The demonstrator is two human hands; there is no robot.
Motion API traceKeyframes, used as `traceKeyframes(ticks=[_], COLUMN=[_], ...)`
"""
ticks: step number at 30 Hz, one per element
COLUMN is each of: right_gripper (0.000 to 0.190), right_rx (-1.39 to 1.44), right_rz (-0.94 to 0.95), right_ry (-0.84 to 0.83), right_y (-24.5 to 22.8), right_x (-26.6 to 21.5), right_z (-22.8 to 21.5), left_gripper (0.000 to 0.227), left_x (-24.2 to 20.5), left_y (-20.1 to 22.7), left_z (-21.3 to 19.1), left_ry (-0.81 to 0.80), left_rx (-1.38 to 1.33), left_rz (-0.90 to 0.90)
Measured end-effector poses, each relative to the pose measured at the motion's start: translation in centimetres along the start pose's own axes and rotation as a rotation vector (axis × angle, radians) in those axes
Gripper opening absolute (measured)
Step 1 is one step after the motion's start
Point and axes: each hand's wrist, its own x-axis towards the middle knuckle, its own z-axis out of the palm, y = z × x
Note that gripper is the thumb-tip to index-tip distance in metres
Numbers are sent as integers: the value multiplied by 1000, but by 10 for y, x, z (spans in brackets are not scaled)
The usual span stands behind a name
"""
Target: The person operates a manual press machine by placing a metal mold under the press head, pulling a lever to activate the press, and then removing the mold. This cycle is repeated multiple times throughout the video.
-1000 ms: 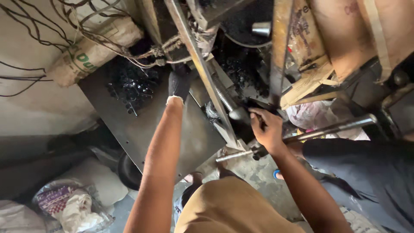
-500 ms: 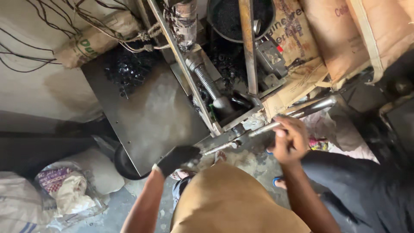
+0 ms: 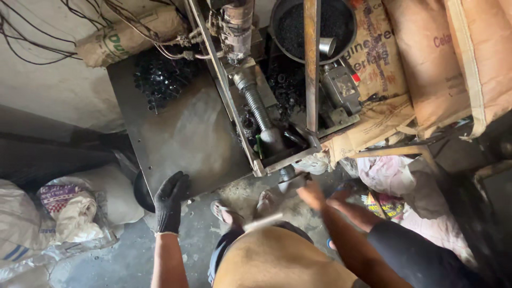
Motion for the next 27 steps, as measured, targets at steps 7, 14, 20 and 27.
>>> traceKeyframes(ticks=[7,14,20,27], right_gripper=[37,16,28,25], right_rx=[389,1174,942,763], right_rz=[211,-317,-579,-287], right_ry=[-601,152,799,868], right_y=[-47,-95,-175,-219], right_x=[-38,-81,-87,-51], right_z=[74,-108,-169,-175], left_gripper=[31,33,70,80], left_x=[9,11,3,58], left_y=[-22,-36,-74,-174], left_z=[-22,-18,68,143], left_ry=[-173,-328,-943,-1290], left_rx=[76,71,547,1060], left_rz=[99,137,162,396])
